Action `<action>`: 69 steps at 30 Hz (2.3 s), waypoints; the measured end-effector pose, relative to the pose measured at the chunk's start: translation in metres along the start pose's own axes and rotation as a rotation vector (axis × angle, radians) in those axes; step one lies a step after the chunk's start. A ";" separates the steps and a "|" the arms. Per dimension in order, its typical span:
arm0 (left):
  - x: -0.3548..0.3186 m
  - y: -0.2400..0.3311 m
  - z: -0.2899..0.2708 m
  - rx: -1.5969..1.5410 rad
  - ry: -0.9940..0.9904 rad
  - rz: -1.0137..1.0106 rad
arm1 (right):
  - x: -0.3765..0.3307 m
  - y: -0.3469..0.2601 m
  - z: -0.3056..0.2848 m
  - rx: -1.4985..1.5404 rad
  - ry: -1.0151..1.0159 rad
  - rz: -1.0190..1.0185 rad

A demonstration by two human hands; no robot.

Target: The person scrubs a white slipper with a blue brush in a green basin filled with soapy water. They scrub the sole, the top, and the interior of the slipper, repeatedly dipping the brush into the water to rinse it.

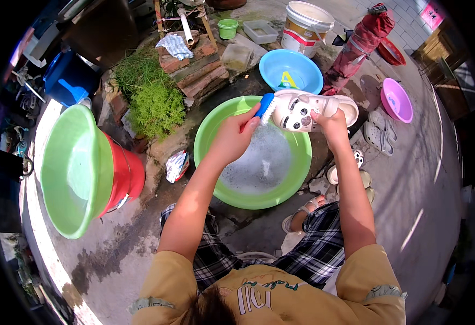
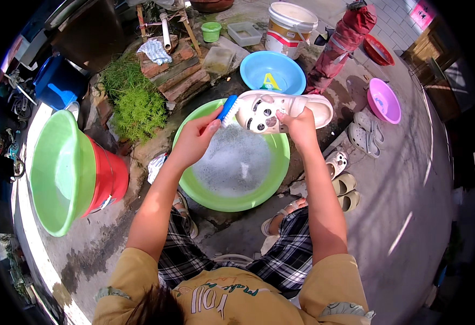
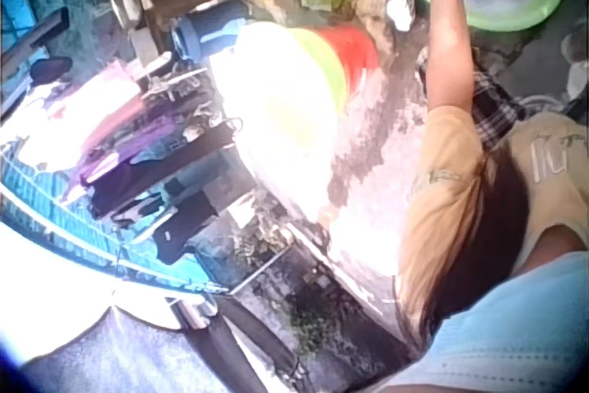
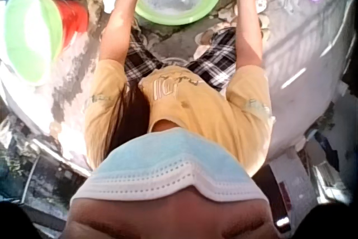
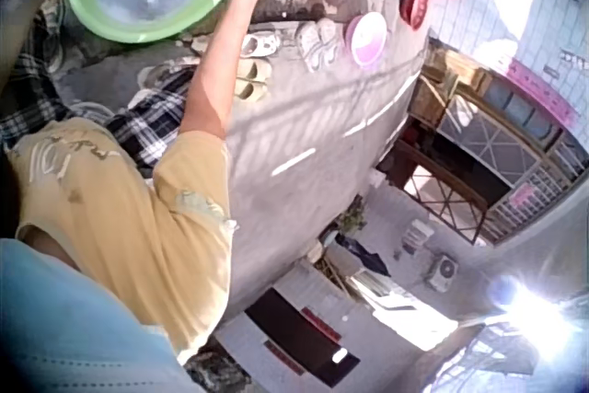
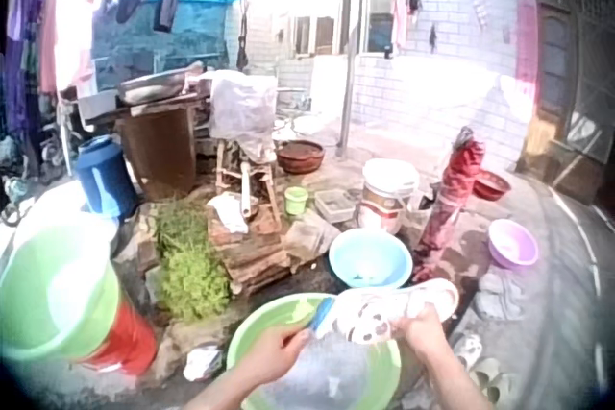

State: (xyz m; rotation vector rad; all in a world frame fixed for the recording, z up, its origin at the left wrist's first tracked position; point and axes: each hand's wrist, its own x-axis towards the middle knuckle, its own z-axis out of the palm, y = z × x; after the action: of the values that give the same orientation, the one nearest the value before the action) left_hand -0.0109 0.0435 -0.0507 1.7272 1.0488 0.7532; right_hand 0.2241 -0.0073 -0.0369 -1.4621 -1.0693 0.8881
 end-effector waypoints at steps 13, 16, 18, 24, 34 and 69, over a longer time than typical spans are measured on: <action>0.014 0.006 0.002 -0.206 -0.055 0.055 | 0.000 0.004 -0.006 -0.049 -0.190 -0.200; 0.015 0.015 0.020 -0.123 -0.138 0.065 | -0.014 0.011 0.018 -0.487 -0.234 -0.372; 0.017 -0.003 0.016 -0.052 -0.049 0.183 | 0.003 0.021 0.010 -0.352 -0.110 -0.239; 0.003 0.003 0.026 -0.358 0.018 -0.023 | 0.015 0.003 -0.015 0.343 0.117 -0.044; -0.005 0.012 0.034 -0.404 0.093 0.038 | 0.012 -0.006 -0.004 0.738 0.130 0.055; -0.008 0.010 0.011 -0.254 0.104 0.012 | -0.002 -0.009 -0.002 0.469 -0.033 0.186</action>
State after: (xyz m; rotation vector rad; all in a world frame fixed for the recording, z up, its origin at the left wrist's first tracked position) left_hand -0.0025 0.0302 -0.0456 1.4920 0.9676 0.9493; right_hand 0.2237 -0.0097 -0.0274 -1.1630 -0.6915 1.2059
